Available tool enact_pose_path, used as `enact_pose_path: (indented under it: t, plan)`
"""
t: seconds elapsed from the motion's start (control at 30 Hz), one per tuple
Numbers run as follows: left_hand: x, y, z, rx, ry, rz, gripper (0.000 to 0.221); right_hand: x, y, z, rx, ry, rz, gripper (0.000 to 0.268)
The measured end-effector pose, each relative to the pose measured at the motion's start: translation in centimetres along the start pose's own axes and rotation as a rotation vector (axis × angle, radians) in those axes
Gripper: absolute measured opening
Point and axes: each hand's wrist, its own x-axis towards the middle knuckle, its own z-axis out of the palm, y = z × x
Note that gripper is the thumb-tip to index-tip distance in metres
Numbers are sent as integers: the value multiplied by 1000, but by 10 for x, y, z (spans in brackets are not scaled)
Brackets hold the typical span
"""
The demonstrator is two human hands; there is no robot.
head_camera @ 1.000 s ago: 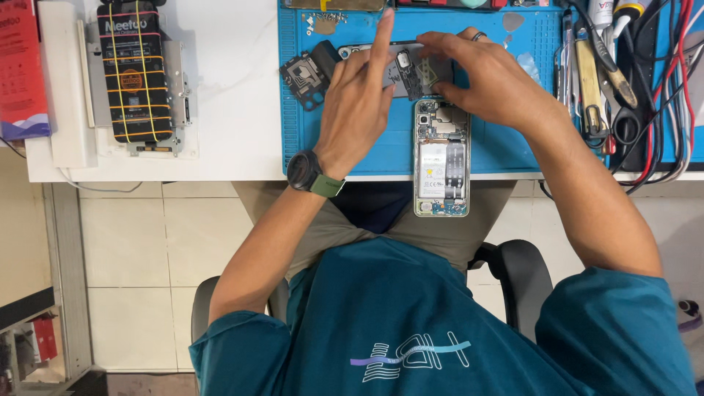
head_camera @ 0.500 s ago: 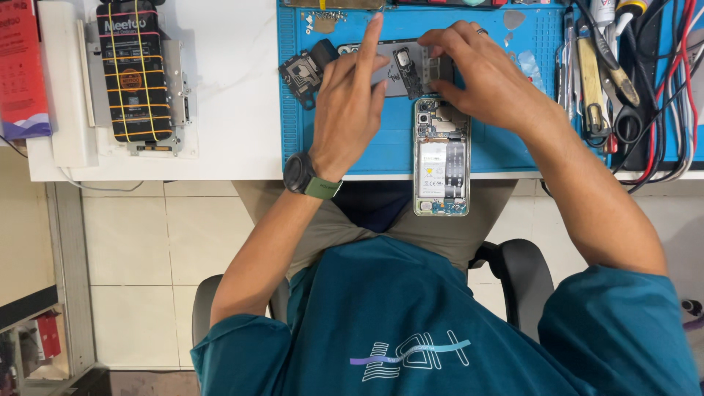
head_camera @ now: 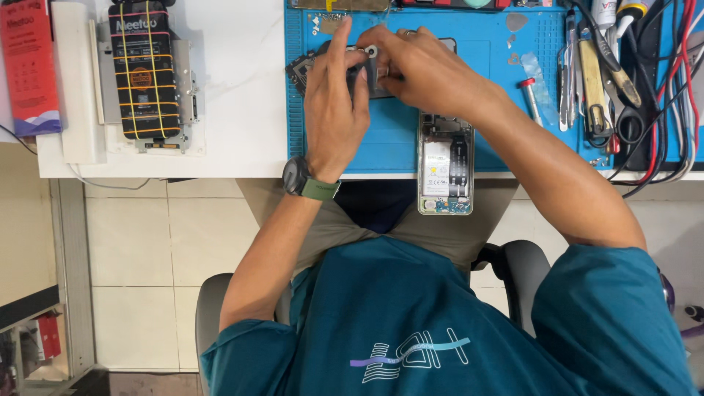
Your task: The person uses a screwdriver to remove screws from a disassembled smartphone lying on a blue mat. They then pick up the phone, rotate it to inspect the internal components, and use tweezers to adjust a small part inside the chassis.
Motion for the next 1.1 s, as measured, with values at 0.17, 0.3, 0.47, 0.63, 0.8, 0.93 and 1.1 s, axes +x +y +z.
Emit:
enact_pose_path:
  t: [0.17, 0.3, 0.47, 0.63, 0.8, 0.93, 1.1]
  plan:
    - [-3, -7, 7, 57, -111, 15, 78, -7, 12, -8, -68, 116, -70, 49]
    - [-2, -4, 8, 179, -224, 72, 90, -23, 25, -8, -52, 158, -83, 52]
    - [4, 1, 8, 227, -252, 87, 85, -33, 17, 6, -90, 183, -42, 48]
    - [3, 0, 7, 153, -223, 99, 83, -42, 22, 16, -148, 289, -87, 38]
    - [2, -5, 12, 144, -240, 118, 86, -46, 18, 14, -161, 290, -88, 35]
    - [0, -7, 12, 128, -255, 133, 85, -48, 19, 16, -120, 307, -81, 34]
    - [1, -6, 12, 121, -275, 143, 84, -53, 20, 16, -88, 304, -80, 34]
